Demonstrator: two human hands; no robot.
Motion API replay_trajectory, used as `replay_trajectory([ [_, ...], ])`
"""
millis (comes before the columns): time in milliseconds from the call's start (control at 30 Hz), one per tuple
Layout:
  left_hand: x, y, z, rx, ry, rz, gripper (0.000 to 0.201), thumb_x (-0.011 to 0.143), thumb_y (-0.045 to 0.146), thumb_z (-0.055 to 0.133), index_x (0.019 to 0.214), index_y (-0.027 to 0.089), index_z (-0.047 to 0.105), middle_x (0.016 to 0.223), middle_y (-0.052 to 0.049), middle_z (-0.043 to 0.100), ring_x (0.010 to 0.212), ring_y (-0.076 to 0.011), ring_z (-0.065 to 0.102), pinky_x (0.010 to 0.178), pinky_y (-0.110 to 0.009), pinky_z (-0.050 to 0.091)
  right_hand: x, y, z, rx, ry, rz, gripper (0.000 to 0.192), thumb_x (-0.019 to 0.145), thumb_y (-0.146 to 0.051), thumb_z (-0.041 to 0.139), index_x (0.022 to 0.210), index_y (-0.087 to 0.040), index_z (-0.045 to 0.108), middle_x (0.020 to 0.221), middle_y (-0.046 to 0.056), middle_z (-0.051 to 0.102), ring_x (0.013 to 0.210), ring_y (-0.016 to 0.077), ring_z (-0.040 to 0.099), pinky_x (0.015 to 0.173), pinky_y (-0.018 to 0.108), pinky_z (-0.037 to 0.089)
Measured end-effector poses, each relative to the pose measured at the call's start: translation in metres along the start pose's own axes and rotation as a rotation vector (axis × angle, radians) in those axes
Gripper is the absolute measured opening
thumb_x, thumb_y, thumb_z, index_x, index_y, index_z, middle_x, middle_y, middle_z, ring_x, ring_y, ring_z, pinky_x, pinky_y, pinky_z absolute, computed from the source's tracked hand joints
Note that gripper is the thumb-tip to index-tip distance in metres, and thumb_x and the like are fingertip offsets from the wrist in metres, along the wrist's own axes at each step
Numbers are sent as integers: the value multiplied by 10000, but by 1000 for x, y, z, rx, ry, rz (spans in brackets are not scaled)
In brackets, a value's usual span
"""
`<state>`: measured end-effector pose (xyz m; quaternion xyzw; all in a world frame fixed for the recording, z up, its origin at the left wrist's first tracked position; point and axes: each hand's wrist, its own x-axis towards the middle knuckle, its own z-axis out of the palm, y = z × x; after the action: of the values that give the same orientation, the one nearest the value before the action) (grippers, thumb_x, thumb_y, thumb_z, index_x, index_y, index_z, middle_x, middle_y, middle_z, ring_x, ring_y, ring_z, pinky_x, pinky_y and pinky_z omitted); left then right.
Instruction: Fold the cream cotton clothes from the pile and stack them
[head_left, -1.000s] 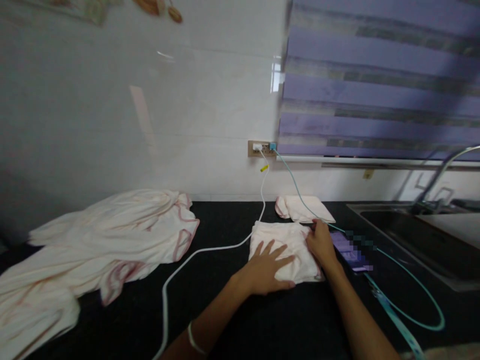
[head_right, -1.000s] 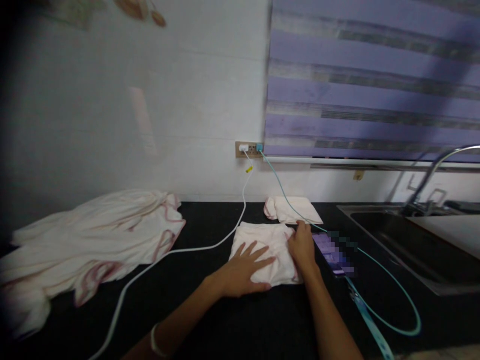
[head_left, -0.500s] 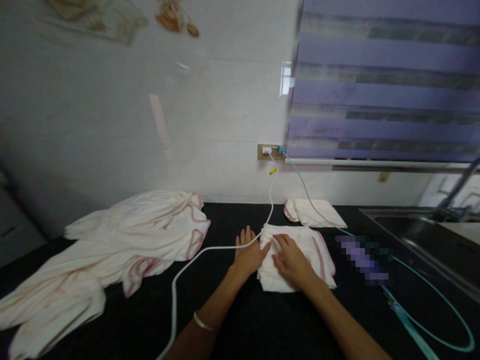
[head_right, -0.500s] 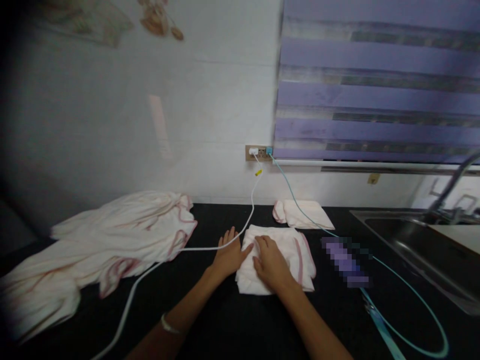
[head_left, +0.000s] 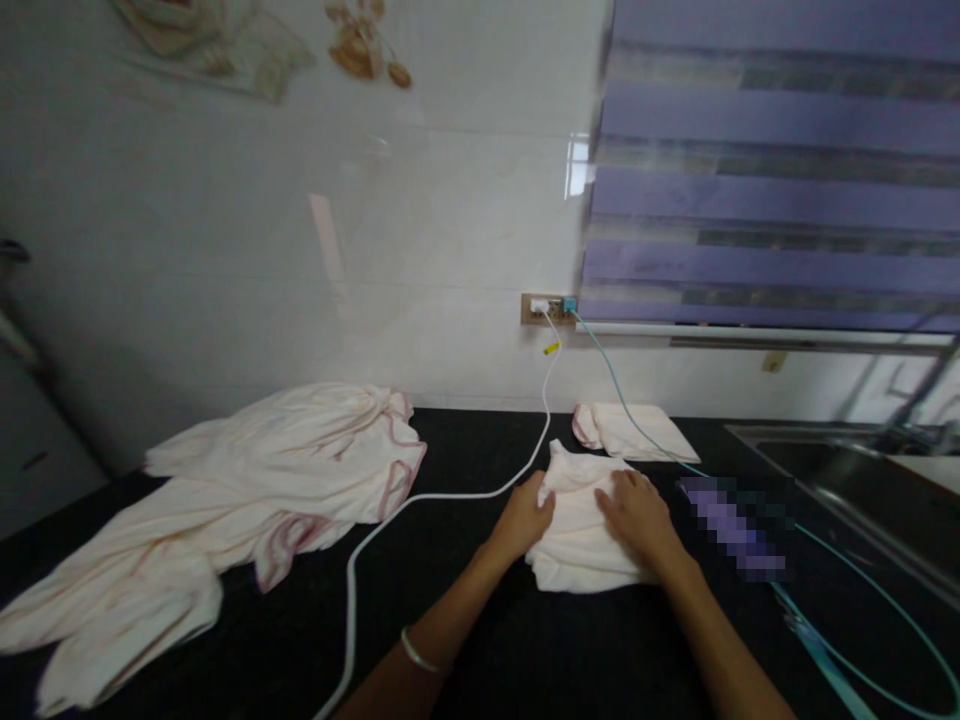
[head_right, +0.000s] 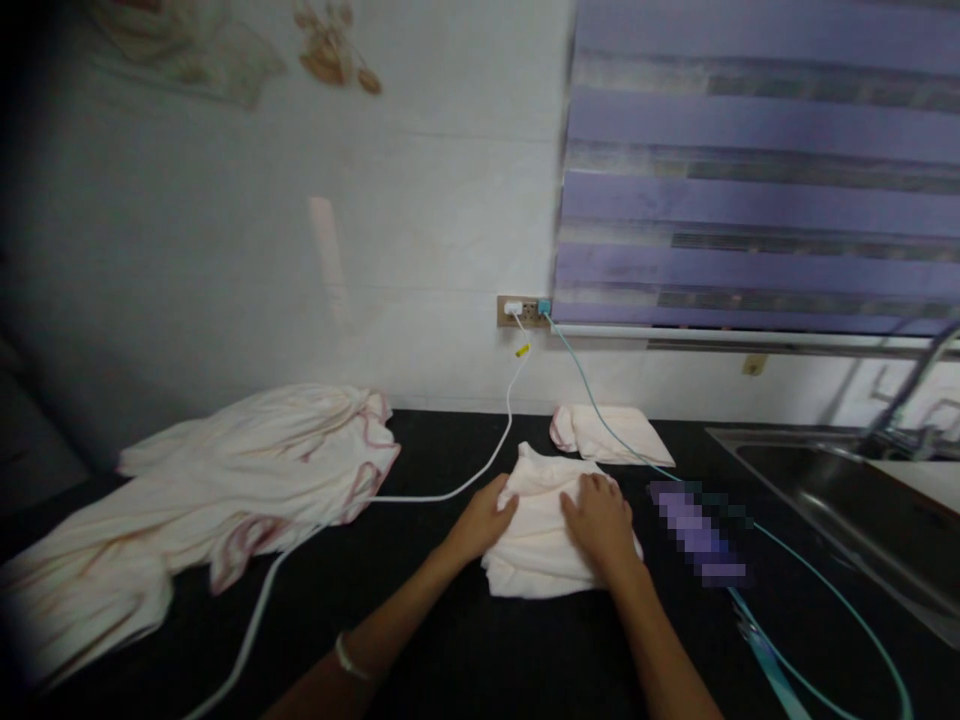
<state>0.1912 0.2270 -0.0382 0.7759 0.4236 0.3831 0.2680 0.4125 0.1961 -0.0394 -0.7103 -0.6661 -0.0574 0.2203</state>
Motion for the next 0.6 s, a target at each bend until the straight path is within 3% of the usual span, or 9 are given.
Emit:
replay_trajectory([
  [100,3,-3,1,-137,39,-6,224,927,297,532,1068,161,641,1010,-86,706,923,-227,655,869,-347,502,0,5,4,12,13,-38,513,958,-426,469,1327,-93,597,1343,229,603,1293,347,511,1105,467,372],
  [200,5,-3,2,-359,77,-60,216,877,313,620,1029,164,657,1006,-79,718,930,-224,660,856,-325,505,-3,-3,0,68,139,-71,519,947,-418,495,1323,-73,587,1330,249,586,1304,366,484,1122,507,355],
  [333,2,8,3,-792,109,-219,350,820,400,731,1059,150,679,988,-97,754,898,-237,696,843,-333,529,-11,-34,-18,267,312,-141,445,952,-419,496,1272,-126,597,1299,216,568,1289,354,480,1100,531,391],
  [433,-1,18,0,-1035,157,-293,470,715,414,839,1071,141,702,960,-106,767,887,-248,715,849,-340,535,-20,-67,-26,509,223,-239,372,954,-440,521,1216,-192,615,1186,138,607,1129,279,579,1017,455,474],
  [500,-1,23,-3,-1128,194,-304,518,653,399,887,1062,129,718,961,-118,771,898,-257,724,855,-340,538,-23,-84,-25,674,177,-190,410,934,-503,562,1201,-197,613,1123,112,629,1054,258,604,968,429,500],
  [600,0,30,-3,-1182,224,-299,501,644,389,891,1030,107,740,959,-138,775,882,-269,732,837,-345,548,-20,-94,-16,898,189,27,528,910,-595,560,1223,-171,601,1148,127,642,1041,258,614,952,422,507],
])
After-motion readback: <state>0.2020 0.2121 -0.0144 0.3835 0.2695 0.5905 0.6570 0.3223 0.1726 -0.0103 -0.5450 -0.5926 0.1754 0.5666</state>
